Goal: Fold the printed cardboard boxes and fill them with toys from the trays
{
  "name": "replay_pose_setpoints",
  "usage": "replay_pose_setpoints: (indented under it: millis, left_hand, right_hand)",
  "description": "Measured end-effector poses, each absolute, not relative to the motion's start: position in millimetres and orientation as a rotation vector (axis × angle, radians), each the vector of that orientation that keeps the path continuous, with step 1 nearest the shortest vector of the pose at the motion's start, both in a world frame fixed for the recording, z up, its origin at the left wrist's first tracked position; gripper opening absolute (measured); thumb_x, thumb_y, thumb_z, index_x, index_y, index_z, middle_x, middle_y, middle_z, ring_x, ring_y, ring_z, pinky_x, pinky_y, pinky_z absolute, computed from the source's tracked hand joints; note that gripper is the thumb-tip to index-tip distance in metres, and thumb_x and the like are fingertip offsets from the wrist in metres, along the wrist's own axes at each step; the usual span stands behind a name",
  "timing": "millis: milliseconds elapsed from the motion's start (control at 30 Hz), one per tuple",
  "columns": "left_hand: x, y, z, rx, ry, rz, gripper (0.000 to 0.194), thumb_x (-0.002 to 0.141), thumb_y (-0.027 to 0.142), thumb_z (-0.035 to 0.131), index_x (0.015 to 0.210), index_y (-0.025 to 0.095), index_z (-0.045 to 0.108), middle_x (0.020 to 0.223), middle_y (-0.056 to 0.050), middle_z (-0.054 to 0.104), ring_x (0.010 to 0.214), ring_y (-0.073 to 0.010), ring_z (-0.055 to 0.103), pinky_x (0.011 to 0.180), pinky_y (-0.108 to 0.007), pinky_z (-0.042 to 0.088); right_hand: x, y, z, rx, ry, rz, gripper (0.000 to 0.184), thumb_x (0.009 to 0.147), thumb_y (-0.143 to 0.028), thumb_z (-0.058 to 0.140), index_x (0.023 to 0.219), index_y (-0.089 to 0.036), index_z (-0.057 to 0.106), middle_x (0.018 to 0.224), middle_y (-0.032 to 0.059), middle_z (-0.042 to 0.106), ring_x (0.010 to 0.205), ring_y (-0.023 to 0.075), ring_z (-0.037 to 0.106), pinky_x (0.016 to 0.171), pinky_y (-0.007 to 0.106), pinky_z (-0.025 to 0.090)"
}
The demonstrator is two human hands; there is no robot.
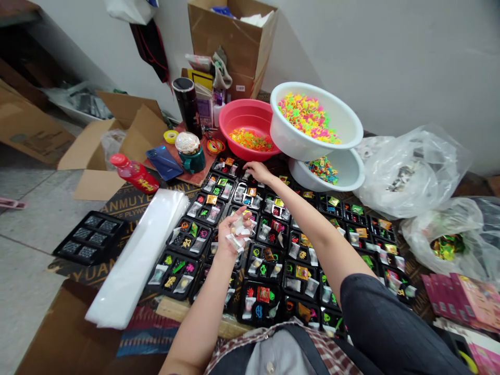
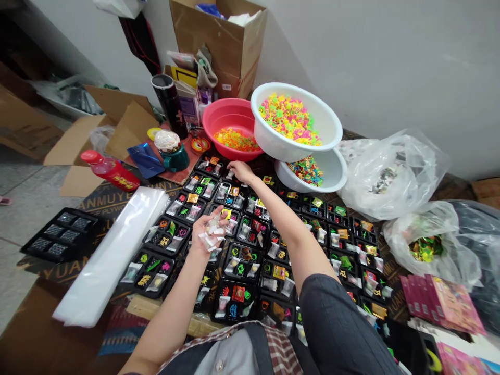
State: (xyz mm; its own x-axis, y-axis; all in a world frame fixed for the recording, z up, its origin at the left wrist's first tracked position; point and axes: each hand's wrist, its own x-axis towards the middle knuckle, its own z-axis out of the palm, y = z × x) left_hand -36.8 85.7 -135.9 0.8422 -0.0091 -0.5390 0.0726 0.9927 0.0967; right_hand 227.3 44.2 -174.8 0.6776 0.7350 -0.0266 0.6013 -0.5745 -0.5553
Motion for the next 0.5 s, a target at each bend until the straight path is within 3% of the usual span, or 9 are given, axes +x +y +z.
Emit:
replay_pose_setpoints:
  millis: [167,300,400,500]
  left_hand:
    - [-35.5,85.1,-132.7,0.077,0.624,-0.034,0.047,0.065,0.012,0.048,0.108,0.013,0.065,0.072,-0.007,0.063,0.051,-0.0113,0.051,0.032,-0.013,0.031]
    - [-35.0,86.2,-133.7,0.015,0.653,-0.015,0.037,0.069,0.013,0.048,0.1,0.013,0.067,0.071,-0.007,0.062,0.051,-0.0103,0.052,0.032,-0.011,0.029]
    - [-34.3,86.6,-135.8,-0.016,0.665,-0.014,0.028,0.074,0.016,0.048,0.094,0.012,0.067,0.069,-0.007,0.062,0.051,-0.01,0.053,0.032,-0.012,0.03]
    - [-33.3,85.6,-139.0,0.003,0.699,0.024,0.023,0.078,0.019,0.048,0.09,0.013,0.067,0.066,-0.006,0.063,0.049,-0.0106,0.055,0.033,-0.014,0.032]
  right_hand:
    - [226.2,43.8,-176.1,-2.404,-0.975,0.24,0.028,0.084,-0.015,0.062,0.11,-0.02,0.072,0.102,0.0073,0.07,0.098,0.0234,0.062,0.092,0.034,0.045]
    - [197.8,33.6,-159.0,-2.249,-1.053,0.051,0.04,0.089,-0.036,0.064,0.125,-0.019,0.065,0.113,0.0119,0.064,0.109,0.0258,0.057,0.099,0.039,0.044]
    - [148.6,14.1,-132.2,-1.94,-1.312,0.206,0.052,0.091,-0.059,0.056,0.13,-0.024,0.062,0.12,0.0094,0.061,0.112,0.0238,0.057,0.1,0.04,0.045]
    - [94.9,-12.6,-109.2,-1.704,-1.569,0.362,0.07,0.079,-0.071,0.062,0.135,-0.029,0.058,0.132,0.0097,0.055,0.121,0.0259,0.053,0.103,0.043,0.044]
